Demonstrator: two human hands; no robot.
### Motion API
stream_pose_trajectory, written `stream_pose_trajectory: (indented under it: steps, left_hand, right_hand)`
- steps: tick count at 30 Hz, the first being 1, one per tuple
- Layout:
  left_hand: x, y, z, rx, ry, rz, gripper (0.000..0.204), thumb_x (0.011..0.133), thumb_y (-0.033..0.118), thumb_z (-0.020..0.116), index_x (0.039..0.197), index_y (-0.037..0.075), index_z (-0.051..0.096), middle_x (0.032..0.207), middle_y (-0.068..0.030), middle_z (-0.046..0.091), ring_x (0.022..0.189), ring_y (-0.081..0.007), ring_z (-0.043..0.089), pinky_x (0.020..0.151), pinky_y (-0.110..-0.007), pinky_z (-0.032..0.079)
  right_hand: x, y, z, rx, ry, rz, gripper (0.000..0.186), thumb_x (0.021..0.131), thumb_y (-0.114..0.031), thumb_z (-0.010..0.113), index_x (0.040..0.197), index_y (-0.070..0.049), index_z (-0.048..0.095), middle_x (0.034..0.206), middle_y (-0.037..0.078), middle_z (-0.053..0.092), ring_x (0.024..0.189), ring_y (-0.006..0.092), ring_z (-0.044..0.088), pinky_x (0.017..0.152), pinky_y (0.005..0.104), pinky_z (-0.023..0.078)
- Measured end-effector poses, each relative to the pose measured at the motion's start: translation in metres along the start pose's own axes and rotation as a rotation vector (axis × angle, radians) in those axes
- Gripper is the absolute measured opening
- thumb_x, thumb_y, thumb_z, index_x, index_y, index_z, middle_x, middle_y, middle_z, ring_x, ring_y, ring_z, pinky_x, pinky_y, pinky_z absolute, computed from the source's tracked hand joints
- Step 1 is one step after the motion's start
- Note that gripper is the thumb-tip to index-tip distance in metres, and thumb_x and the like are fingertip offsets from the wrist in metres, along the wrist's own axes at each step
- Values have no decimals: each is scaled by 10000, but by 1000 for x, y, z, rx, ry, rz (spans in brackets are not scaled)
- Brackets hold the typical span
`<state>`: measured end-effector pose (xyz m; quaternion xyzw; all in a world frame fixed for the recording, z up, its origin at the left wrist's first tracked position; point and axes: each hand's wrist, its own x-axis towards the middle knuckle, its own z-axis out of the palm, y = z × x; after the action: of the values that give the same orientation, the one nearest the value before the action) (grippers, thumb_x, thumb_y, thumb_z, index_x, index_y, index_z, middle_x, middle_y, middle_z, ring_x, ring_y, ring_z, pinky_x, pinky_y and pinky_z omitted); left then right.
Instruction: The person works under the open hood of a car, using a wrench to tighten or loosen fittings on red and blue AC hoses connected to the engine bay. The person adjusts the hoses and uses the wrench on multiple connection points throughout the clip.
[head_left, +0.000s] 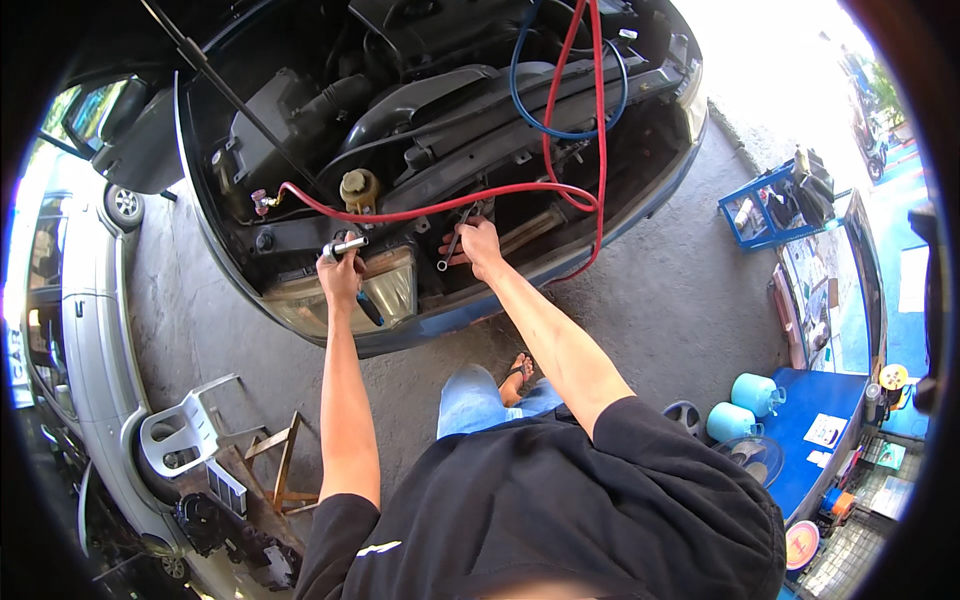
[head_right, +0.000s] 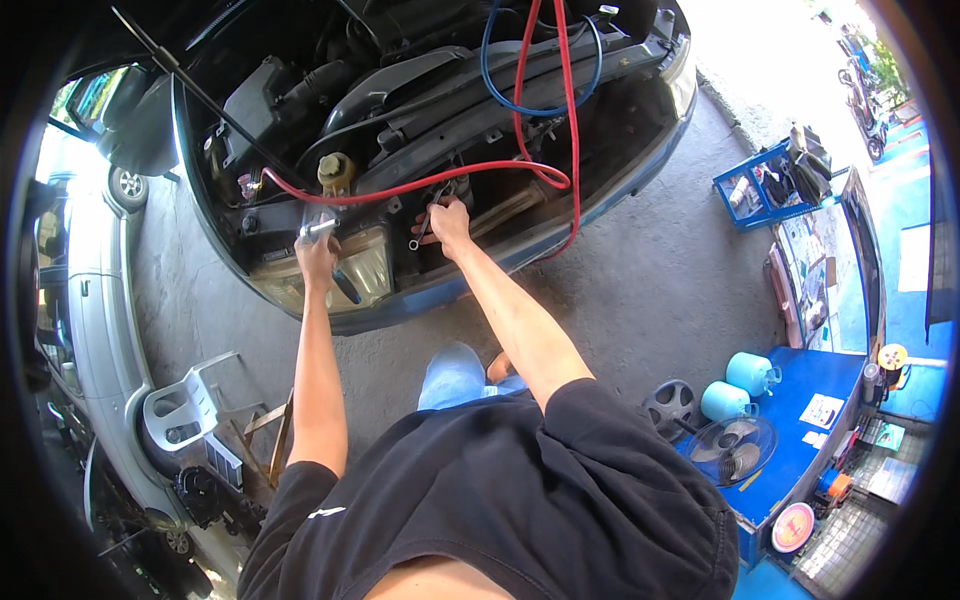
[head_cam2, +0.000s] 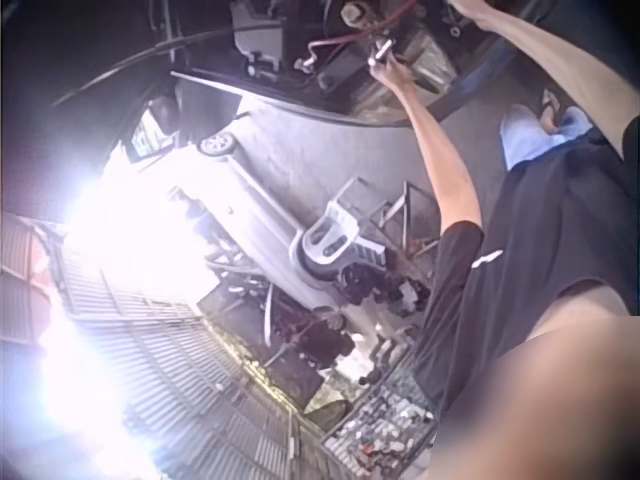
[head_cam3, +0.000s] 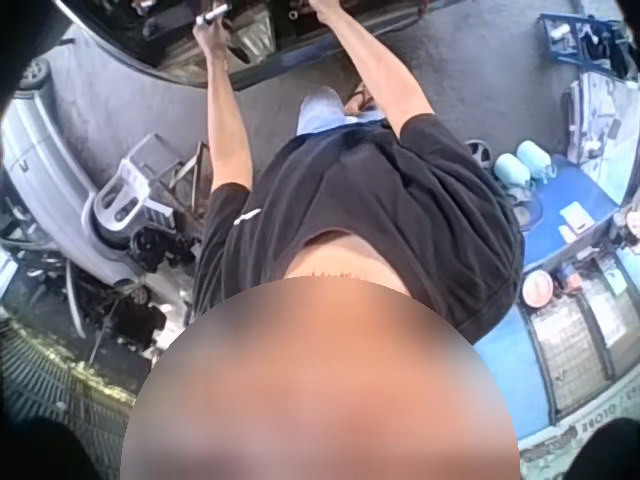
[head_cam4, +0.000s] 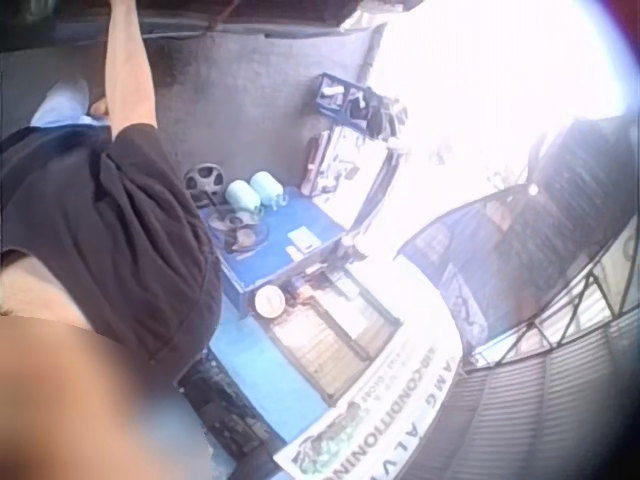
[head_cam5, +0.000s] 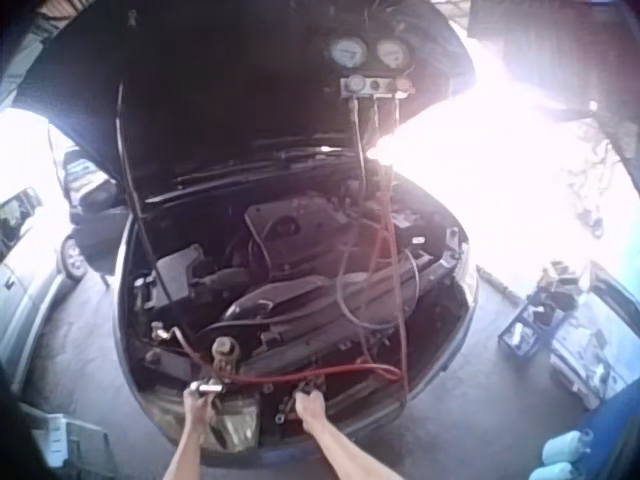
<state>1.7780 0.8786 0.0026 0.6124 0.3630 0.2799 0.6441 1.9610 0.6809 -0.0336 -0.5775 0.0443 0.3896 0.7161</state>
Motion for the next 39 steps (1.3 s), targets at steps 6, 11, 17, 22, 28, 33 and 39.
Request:
stream_pose_trajectory:
  steps: [6,11,17,22,28,33,39]
  left_hand:
    - [-8,7,3,44,50,-28,358,1028,311,733,765,97,620,550,-14,579,398,-63,447,373,-262,274]
    - [-9,10,3,18,24,-60,336,1048,259,708,788,105,561,570,-12,580,448,-65,480,415,-255,276]
    - [-10,14,5,-10,-25,-86,333,1050,261,707,813,85,554,571,-1,568,483,-55,485,443,-250,301]
    - [-12,17,6,-49,-2,-158,323,1052,234,703,811,83,550,596,10,565,492,-64,513,446,-251,311]
    - [-13,12,5,-23,54,-51,317,1048,216,706,805,79,555,603,7,563,505,-74,529,462,-257,332]
    - [-11,13,9,111,160,-157,295,1057,197,682,807,84,575,612,2,571,493,-72,527,444,-269,335]
    - [-12,10,10,40,152,-89,290,1050,264,695,810,123,615,556,-9,588,403,-65,441,389,-252,263]
  right_hand:
    - [-1,2,11,118,56,53,192,1031,-127,499,1177,-7,534,846,123,643,646,261,700,519,442,624]
    - [-8,3,13,264,61,137,132,1103,-228,489,1145,-122,556,756,33,530,564,173,549,532,411,598]
    - [-11,-4,12,438,52,337,303,1139,-357,445,944,-139,522,678,-22,406,547,126,390,529,346,418]
    - [-9,-13,17,217,60,354,379,1147,-353,387,827,-152,411,637,-48,277,503,106,291,500,320,357]
    - [-8,-36,-13,-58,-140,407,373,1143,-360,390,840,-142,394,641,-56,269,498,85,263,451,295,280]
    - [2,-75,-70,-480,-353,446,352,1123,-372,455,901,-101,496,652,-46,349,498,68,327,418,266,281]
    - [36,-107,-87,-942,-560,359,399,1136,-336,396,984,-44,622,649,-53,408,489,50,329,408,245,285]
